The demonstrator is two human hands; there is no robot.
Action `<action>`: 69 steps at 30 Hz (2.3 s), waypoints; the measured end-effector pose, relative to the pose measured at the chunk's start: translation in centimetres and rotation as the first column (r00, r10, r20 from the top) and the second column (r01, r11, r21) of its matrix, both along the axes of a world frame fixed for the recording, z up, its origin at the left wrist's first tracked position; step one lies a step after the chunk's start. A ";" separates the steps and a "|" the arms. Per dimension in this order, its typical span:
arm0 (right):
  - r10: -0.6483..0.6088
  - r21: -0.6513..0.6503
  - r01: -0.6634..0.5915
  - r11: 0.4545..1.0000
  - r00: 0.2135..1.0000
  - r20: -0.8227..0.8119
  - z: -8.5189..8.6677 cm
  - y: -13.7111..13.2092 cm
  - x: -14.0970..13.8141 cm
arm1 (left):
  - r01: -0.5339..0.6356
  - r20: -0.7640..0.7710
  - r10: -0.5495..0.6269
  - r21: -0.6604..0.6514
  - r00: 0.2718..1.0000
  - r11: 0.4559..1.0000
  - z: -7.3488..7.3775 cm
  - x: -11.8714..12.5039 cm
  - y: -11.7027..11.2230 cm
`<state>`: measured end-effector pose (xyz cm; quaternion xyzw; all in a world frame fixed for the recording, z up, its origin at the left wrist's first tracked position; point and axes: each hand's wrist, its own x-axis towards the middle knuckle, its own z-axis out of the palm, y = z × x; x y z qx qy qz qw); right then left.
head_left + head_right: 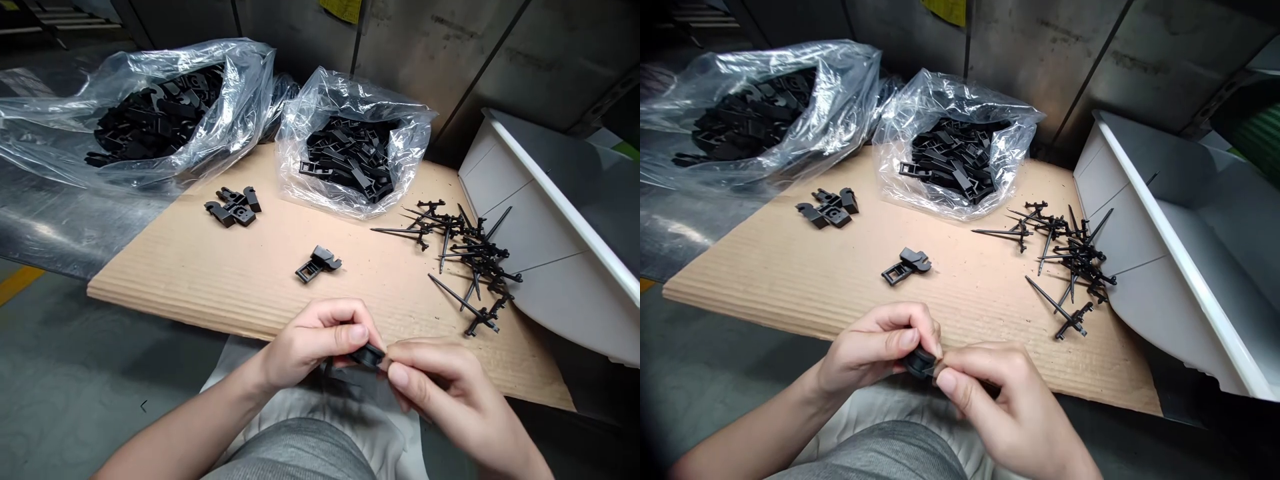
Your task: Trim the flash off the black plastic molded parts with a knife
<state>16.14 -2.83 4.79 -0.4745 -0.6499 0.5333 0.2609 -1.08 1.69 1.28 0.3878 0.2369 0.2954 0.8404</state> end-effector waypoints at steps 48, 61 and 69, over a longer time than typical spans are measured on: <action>-0.466 0.696 0.261 0.669 0.877 0.119 -3.3 -2.1 -2.1 | -0.038 0.061 0.048 -0.162 0.997 0.986 -0.1 0.6 0.5; -0.628 0.851 0.299 0.433 0.776 0.047 -2.8 -1.4 -1.9 | 0.266 0.232 -0.210 -0.248 0.950 0.932 -0.8 0.2 0.3; -0.552 0.524 0.456 0.719 0.833 0.032 -2.2 -2.9 -0.6 | -0.019 -0.202 0.085 0.310 0.976 0.951 0.6 0.3 -0.2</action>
